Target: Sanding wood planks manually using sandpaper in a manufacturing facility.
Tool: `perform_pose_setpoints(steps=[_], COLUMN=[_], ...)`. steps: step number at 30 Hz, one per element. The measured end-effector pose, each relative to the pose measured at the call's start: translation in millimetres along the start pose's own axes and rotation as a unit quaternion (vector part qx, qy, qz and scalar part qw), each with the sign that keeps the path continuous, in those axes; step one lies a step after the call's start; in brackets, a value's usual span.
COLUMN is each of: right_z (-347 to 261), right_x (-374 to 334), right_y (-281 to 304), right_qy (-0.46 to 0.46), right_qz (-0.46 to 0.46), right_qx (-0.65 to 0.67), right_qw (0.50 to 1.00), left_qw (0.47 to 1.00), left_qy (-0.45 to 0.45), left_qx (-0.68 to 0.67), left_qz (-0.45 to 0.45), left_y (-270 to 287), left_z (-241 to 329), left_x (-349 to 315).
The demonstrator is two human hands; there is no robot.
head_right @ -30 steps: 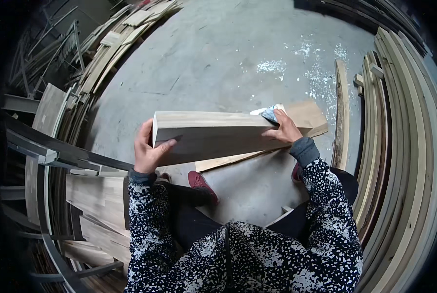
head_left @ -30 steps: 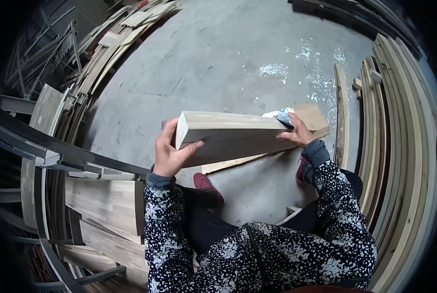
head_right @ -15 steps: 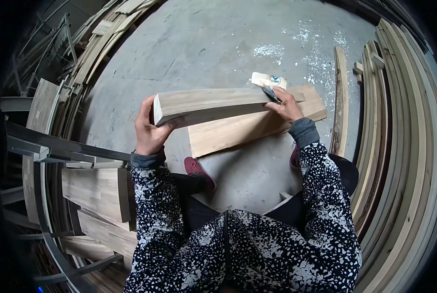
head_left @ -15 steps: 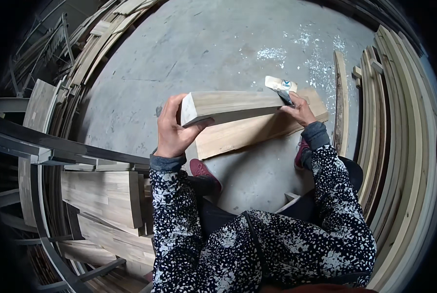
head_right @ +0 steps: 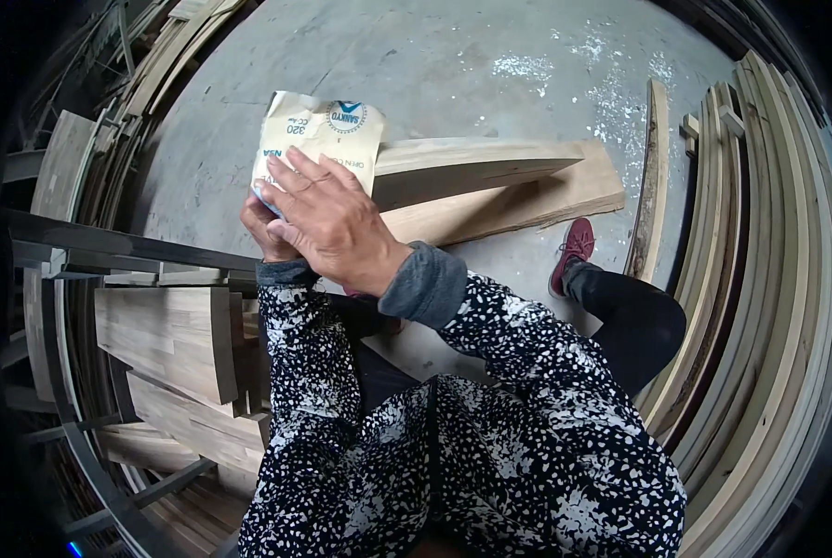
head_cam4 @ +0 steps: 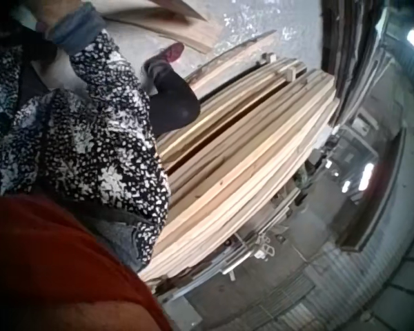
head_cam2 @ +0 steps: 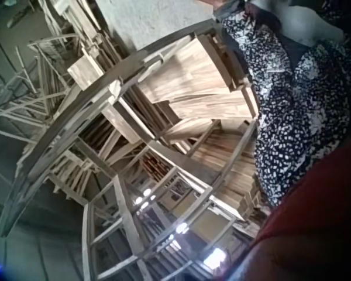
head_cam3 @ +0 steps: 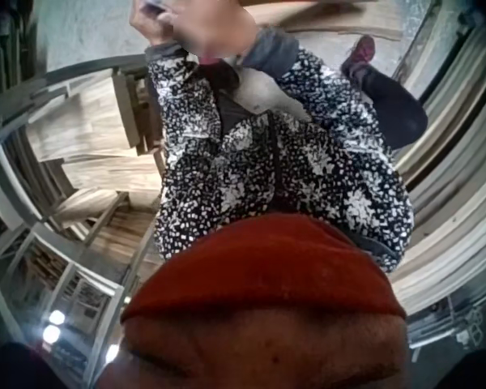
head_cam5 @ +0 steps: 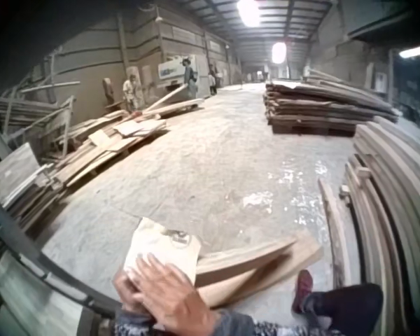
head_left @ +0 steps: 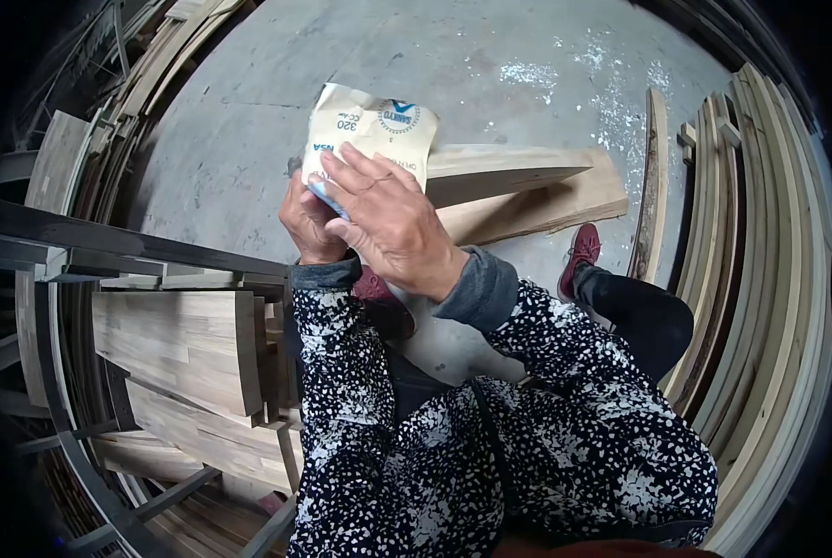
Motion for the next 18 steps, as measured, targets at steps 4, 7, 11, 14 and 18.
perform_pose_setpoints(steps=[4,7,11,14,18], right_z=[15.4,60.7,131.2,143.5,52.4], right_x=[-2.5,-25.2,-60.8,-73.8,-27.2], right_y=[-3.7,14.3,59.6,47.2,-0.5], right_qy=[0.042,-0.001,-0.233,-0.215,-0.089], right_qz=[-0.003,-0.004,0.070,0.072,0.056], right_qx=[-0.025,-0.066,-0.062,-0.086,-0.067], right_qw=[0.999,0.998,0.968,0.970,0.992], left_qw=[1.000,0.999,0.999,0.999,1.000], left_qy=[-0.008,-0.024,-0.023,-0.024,-0.015], left_qx=[0.008,0.029,0.019,0.021,0.009], left_qz=[0.011,0.019,0.021,0.019,0.005], left_y=[4.6,14.1,10.1,10.2,3.0], left_z=[-6.6,-7.7,-12.2,-10.5,-16.2], left_x=[3.0,5.2,11.5,17.4,26.0])
Point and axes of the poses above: each hand's wrist, its own x-axis towards the middle knuckle, its own y-axis out of the back of the hand, z = x × y, the point moved 1 cm from there along x, towards the middle knuckle, and after that the axes turned 4 degrees about -y, right-handed, at the moved point
